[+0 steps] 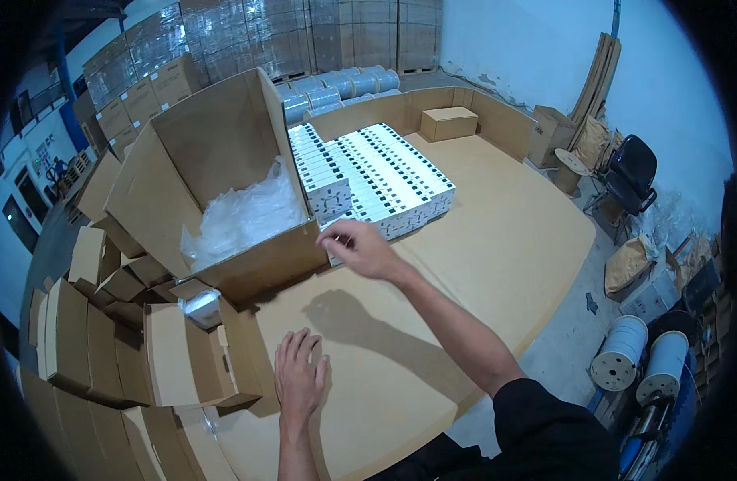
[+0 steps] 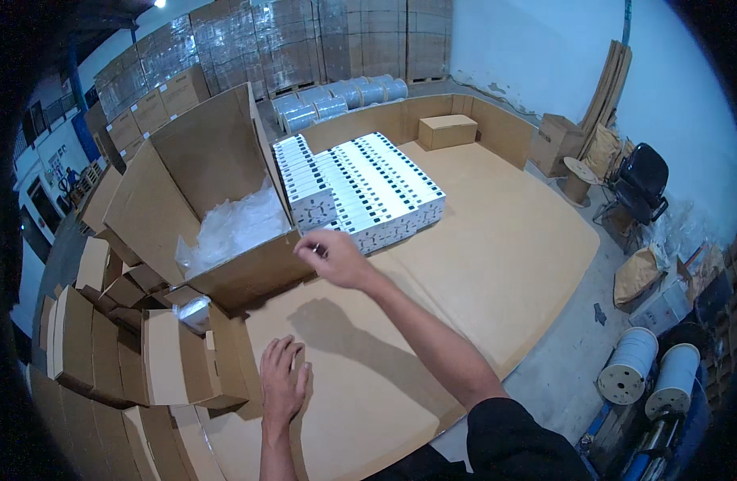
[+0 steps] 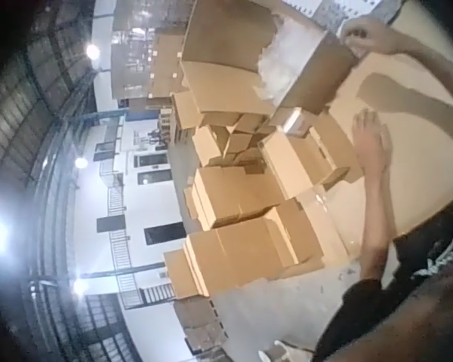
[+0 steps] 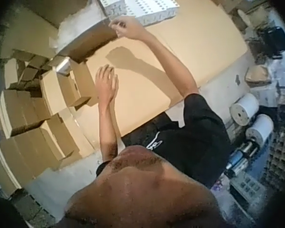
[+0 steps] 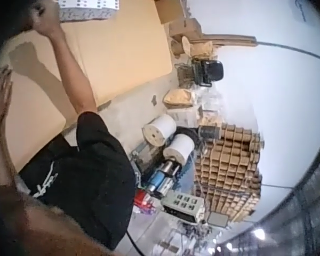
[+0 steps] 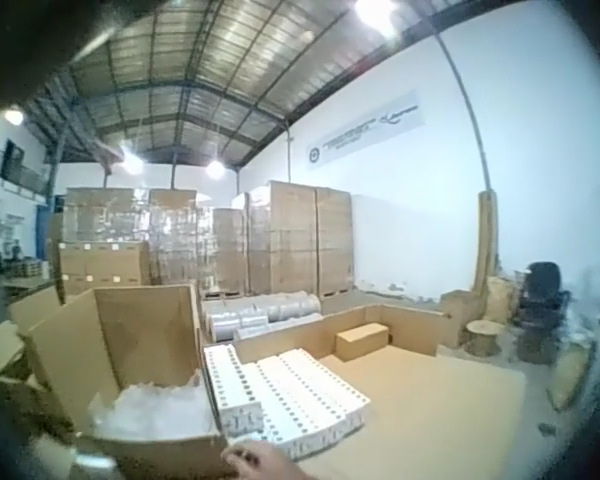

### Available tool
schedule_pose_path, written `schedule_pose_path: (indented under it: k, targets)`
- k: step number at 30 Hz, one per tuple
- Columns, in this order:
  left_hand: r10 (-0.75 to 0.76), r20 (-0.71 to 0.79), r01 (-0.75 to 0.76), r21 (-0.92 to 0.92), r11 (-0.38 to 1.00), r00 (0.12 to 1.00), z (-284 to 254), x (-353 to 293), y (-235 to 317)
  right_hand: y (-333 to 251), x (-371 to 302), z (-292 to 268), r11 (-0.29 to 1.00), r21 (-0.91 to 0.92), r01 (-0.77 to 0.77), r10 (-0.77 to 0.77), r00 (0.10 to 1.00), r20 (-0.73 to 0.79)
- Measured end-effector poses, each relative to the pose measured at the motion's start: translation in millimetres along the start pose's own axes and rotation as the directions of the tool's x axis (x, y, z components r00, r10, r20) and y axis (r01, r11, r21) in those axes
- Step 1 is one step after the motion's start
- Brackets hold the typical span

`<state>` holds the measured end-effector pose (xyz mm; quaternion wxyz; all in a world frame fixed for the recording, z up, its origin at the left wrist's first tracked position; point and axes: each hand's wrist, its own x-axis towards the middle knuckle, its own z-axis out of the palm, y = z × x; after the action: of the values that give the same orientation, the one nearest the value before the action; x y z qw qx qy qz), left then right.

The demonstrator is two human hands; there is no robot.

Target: Packing electronic items into protective bags and placing them into cardboard shipping boxes.

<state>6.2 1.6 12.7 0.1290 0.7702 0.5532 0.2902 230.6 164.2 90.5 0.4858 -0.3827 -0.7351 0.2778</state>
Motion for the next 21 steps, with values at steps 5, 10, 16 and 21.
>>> schedule_pose_path:
  k: [5, 10, 16, 21]
  targets:
    - [-0.021, -0.004, 0.021, -0.005, 1.000, 1.000, 2.6, 14.1, -6.8, 29.6, 21.2, -40.0, 0.989, -0.143, -0.028, 0.001, 0.983, -0.181]
    - [-0.013, 0.001, 0.013, -0.024, 1.000, 1.000, 3.2, 17.4, -3.5, 50.3, 32.7, -51.3, 0.958, -0.287, 0.017, -0.093, 0.963, -0.253]
    - [-0.026, -0.007, 0.025, -0.028, 0.999, 1.000, 7.3, 16.6, -6.9, 93.0, 23.6, -101.4, 0.810, -0.582, -0.064, -0.195, 0.908, -0.372]
    - [-0.028, 0.016, 0.028, -0.009, 1.000, 0.999, 4.8, 17.0, -1.8, 123.5, -16.7, -173.2, 0.658, -0.718, -0.227, -0.173, 0.882, -0.437]
